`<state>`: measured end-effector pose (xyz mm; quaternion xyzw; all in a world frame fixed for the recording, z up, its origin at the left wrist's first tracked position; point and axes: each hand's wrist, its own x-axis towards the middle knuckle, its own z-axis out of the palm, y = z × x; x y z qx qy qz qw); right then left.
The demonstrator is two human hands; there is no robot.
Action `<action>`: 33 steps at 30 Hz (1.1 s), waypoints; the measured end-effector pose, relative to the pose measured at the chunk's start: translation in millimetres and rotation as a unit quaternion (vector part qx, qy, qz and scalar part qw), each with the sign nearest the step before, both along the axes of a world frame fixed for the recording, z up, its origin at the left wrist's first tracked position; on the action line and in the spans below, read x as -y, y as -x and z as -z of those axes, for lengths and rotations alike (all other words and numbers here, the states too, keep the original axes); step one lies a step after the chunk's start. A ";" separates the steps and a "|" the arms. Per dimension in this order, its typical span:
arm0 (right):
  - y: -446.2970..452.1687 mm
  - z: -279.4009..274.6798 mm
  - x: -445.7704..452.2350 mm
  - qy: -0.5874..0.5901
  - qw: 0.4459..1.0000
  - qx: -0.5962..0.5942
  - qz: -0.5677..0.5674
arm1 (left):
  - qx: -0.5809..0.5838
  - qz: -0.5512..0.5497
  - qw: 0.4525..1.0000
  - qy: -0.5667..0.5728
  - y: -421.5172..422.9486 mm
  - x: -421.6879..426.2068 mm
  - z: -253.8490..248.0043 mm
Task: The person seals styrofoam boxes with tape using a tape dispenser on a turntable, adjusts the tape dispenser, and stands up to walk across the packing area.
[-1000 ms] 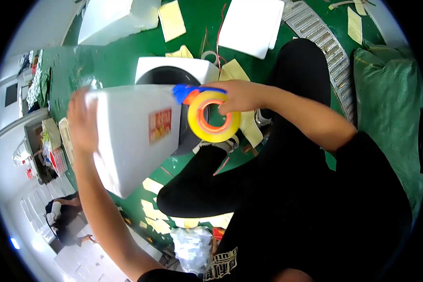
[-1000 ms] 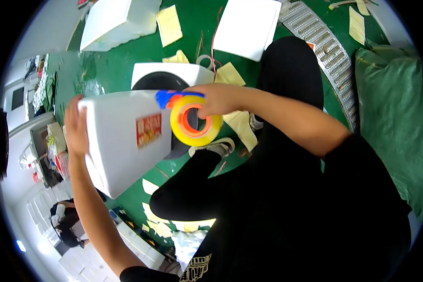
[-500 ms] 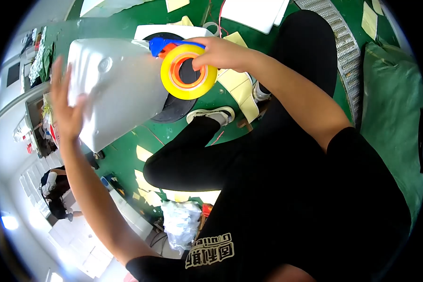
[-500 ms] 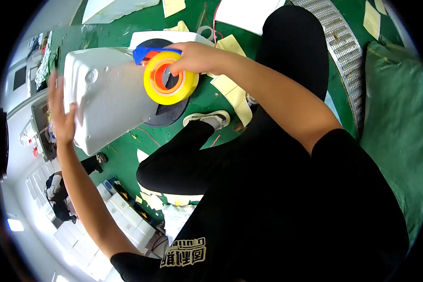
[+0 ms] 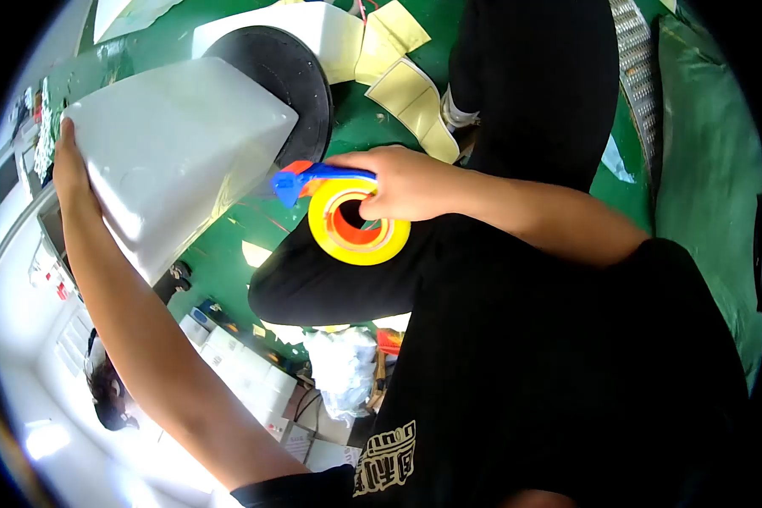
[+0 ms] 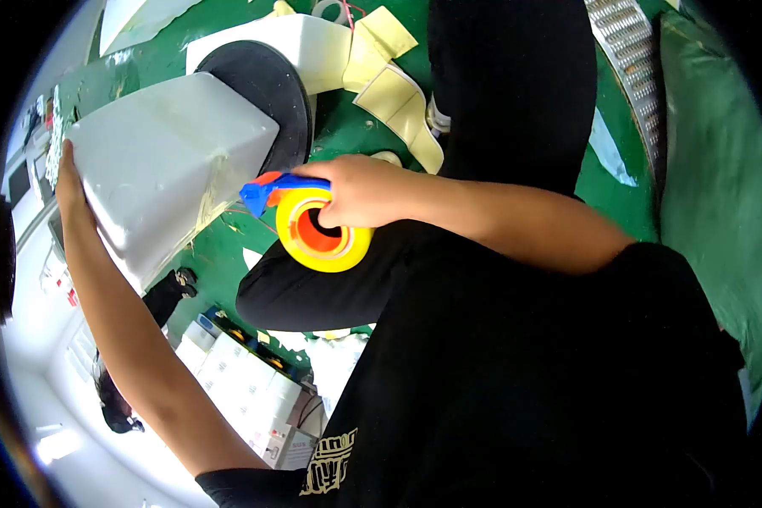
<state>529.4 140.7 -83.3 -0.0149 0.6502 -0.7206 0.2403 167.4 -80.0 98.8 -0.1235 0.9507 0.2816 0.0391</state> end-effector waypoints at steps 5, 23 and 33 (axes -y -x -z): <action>30.4 -4.1 13.0 -0.023 0.998 -0.010 -0.052 | -0.020 0.001 1.000 0.012 19.0 15.2 3.4; 147.0 38.8 16.2 0.615 0.741 0.043 0.267 | -0.025 -0.054 0.818 -0.573 -126.9 221.6 60.1; 274.2 -9.8 94.8 0.689 0.700 0.072 0.174 | 0.035 -0.105 0.861 -0.497 -138.2 157.9 181.7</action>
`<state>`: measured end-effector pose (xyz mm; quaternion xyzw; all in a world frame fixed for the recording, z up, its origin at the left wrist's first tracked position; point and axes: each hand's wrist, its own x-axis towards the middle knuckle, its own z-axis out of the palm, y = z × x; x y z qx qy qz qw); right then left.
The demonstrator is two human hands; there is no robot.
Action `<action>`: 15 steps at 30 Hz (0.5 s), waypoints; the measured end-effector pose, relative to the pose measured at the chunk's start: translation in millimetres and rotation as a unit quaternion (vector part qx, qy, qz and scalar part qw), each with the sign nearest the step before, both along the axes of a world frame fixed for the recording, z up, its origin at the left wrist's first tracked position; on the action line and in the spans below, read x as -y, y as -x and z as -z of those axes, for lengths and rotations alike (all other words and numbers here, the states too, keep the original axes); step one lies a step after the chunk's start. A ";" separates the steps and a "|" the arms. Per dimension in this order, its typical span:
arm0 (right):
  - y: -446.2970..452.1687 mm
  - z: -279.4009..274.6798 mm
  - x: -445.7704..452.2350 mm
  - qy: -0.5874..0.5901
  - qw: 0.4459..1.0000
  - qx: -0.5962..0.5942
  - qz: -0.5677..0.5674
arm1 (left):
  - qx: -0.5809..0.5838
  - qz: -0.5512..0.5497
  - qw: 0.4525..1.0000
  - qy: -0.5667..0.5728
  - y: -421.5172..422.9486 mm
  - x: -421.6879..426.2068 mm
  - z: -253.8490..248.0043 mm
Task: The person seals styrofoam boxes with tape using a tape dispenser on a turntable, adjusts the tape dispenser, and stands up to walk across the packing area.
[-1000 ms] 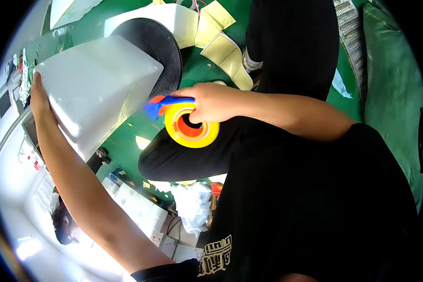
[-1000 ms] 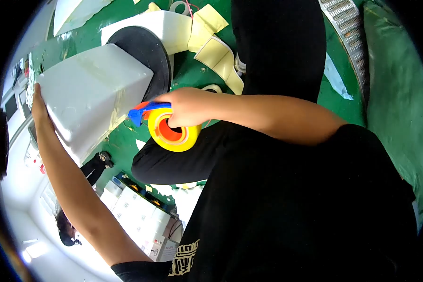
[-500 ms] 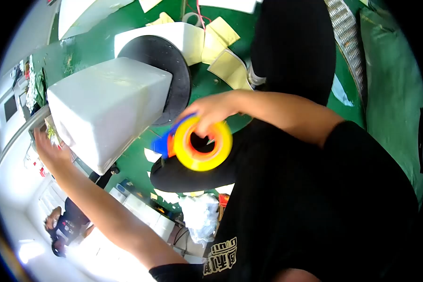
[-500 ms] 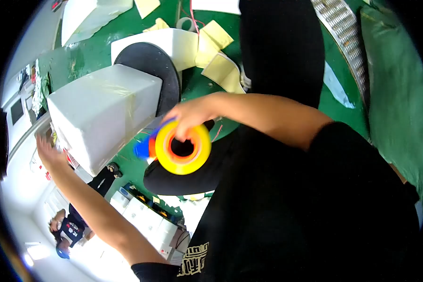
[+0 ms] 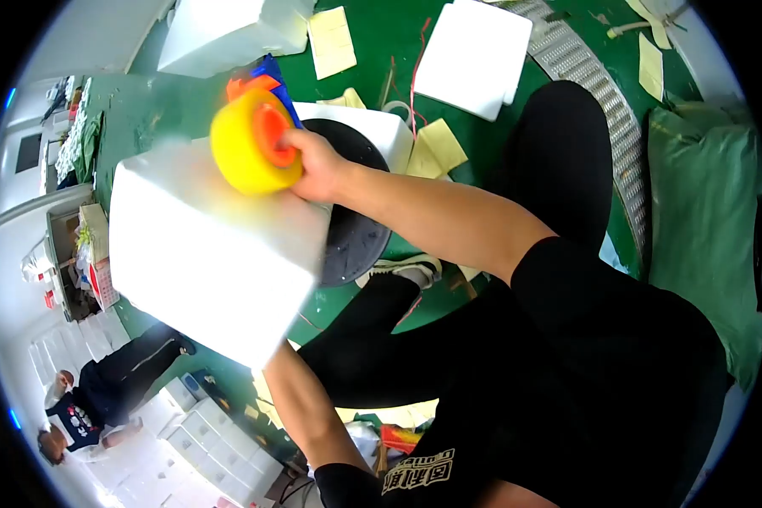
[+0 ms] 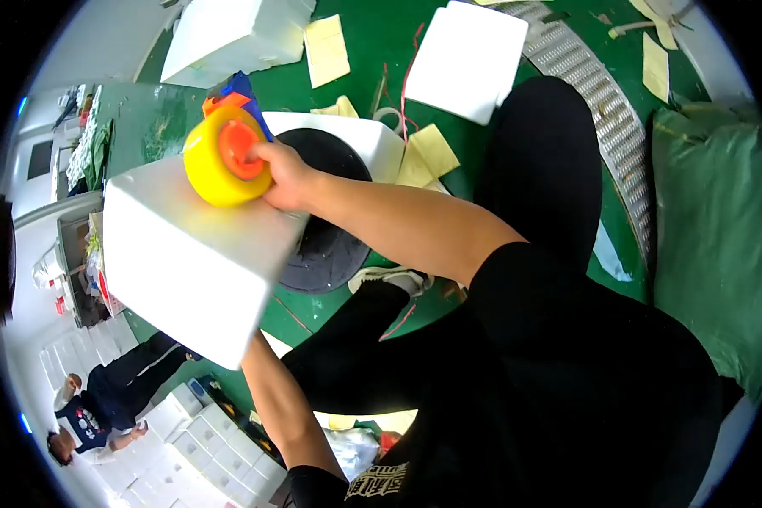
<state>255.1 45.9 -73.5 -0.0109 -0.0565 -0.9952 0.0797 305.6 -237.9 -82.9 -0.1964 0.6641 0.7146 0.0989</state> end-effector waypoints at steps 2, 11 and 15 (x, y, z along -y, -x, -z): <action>-0.4 6.2 -9.1 0.012 0.998 -0.002 -0.068 | -0.005 -0.002 1.000 -0.003 -2.7 3.8 -2.2; -18.2 79.1 -11.6 0.050 0.996 0.063 -0.037 | -0.022 0.024 0.999 -0.015 5.8 31.9 2.5; -0.4 71.9 -87.4 -0.235 0.960 0.138 -0.065 | -0.176 0.207 0.960 -0.068 37.8 82.6 -37.9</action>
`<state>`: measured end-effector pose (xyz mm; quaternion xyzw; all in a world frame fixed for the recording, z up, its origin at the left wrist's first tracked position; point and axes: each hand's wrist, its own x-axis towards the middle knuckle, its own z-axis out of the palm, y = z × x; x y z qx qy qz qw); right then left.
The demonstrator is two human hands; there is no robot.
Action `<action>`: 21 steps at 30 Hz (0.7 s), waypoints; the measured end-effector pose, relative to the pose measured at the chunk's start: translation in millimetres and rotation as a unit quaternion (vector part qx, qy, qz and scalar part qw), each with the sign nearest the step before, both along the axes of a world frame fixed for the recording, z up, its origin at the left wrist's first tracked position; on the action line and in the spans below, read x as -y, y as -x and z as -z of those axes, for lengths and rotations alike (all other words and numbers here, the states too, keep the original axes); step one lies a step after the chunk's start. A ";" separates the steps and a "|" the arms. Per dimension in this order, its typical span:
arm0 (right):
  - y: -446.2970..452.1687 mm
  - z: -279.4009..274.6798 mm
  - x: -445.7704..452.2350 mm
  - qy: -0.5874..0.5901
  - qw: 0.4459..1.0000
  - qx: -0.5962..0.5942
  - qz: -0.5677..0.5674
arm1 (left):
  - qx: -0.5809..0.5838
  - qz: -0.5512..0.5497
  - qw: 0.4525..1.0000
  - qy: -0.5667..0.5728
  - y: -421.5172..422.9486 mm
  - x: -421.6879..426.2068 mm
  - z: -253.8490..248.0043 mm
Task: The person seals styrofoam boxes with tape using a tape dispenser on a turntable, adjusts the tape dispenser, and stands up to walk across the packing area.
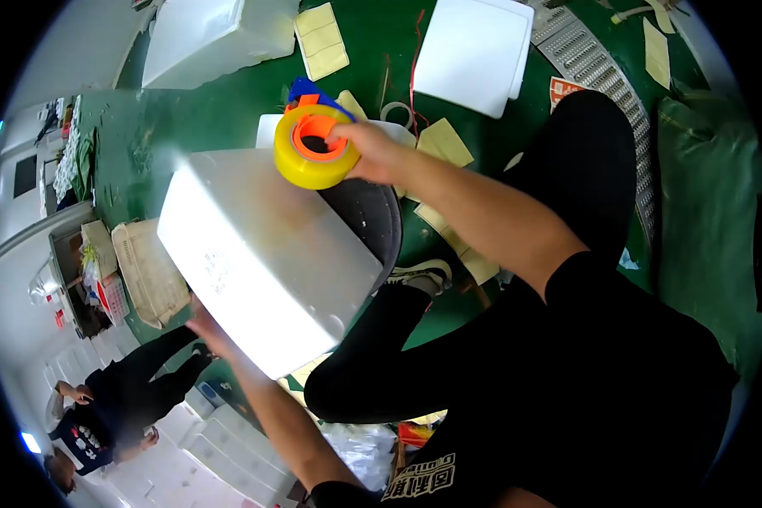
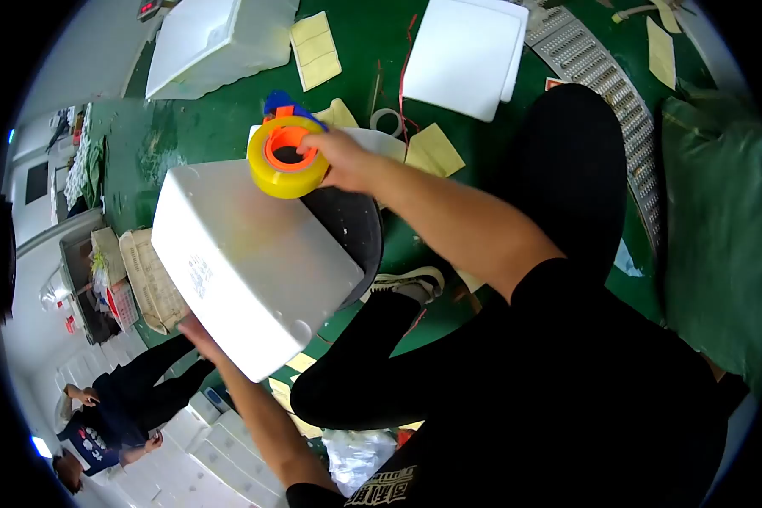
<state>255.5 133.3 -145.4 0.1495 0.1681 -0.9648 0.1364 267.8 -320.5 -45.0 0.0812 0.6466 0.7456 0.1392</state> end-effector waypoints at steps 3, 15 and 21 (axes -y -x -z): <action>37.5 -15.4 -27.9 -0.269 0.960 -0.012 -0.073 | -0.447 -0.011 0.762 0.468 25.0 -68.6 -97.8; 90.8 -39.0 -23.5 -0.589 0.679 -0.217 -0.382 | -0.454 0.303 0.601 0.584 50.9 -197.5 -97.5; -7.6 -24.1 -37.4 -0.649 0.583 -0.343 -0.349 | -0.435 0.220 0.595 0.639 39.2 -206.4 -98.6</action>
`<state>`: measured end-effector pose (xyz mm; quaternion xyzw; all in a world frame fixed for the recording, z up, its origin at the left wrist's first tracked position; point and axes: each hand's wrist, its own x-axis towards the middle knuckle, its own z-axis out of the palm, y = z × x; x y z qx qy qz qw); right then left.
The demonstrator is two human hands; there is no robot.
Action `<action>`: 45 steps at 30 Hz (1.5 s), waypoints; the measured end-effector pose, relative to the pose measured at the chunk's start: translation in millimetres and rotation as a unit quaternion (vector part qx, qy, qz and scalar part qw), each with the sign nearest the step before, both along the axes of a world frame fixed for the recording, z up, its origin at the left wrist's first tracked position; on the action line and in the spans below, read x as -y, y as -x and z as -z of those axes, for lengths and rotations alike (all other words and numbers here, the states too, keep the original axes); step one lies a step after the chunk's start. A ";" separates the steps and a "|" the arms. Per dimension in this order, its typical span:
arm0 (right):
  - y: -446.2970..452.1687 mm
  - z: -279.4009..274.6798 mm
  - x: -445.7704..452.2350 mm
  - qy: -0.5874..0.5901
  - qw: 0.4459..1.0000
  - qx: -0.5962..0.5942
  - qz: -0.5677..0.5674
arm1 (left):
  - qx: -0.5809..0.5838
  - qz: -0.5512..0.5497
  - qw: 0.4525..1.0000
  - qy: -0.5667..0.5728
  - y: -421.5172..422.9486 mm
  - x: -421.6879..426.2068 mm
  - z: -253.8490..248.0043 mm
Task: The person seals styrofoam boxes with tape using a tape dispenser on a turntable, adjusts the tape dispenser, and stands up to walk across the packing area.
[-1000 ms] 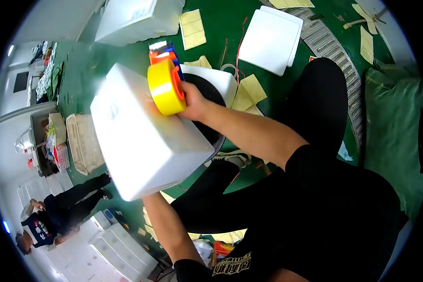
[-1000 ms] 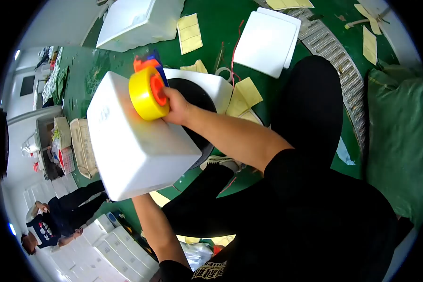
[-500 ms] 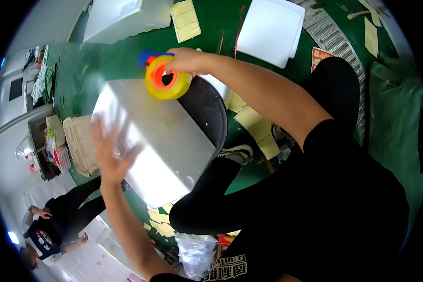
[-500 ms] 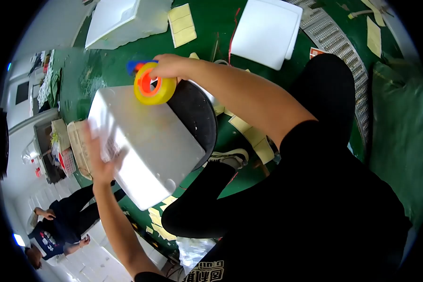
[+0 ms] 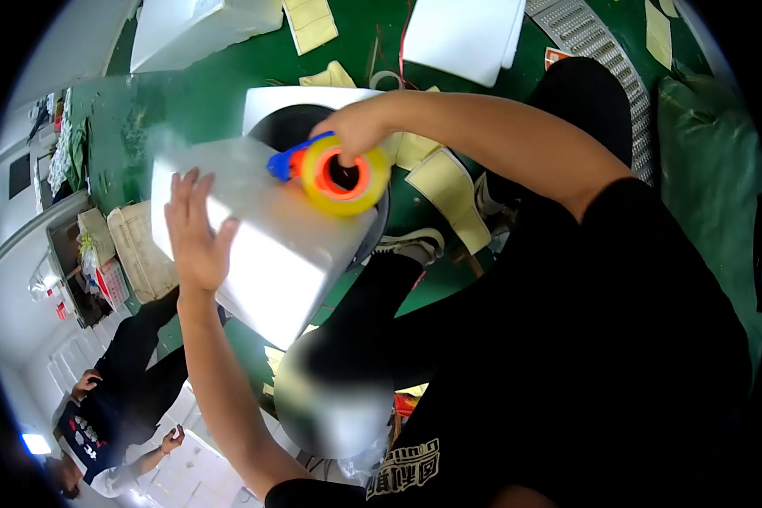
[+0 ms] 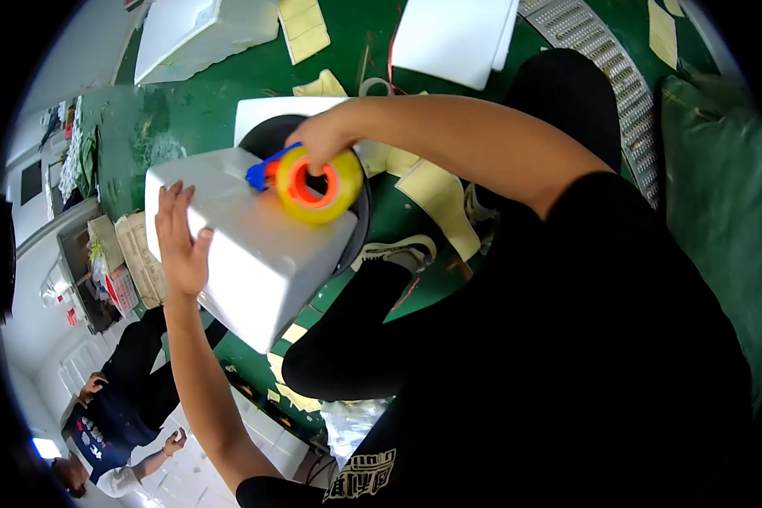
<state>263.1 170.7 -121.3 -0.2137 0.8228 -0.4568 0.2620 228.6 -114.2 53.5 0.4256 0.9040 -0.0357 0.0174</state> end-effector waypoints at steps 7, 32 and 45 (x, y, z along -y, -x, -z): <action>-201.9 -32.1 -88.4 0.103 0.901 0.294 0.301 | -0.044 -0.352 0.914 0.198 4.4 -12.6 -4.6; -266.2 -20.6 12.5 0.220 0.909 0.142 0.326 | 0.038 -0.086 0.991 -0.093 -80.7 -90.6 22.6; -261.7 -21.2 23.9 0.163 0.933 0.112 0.300 | 0.026 -0.115 0.989 -0.090 -78.1 -97.1 23.3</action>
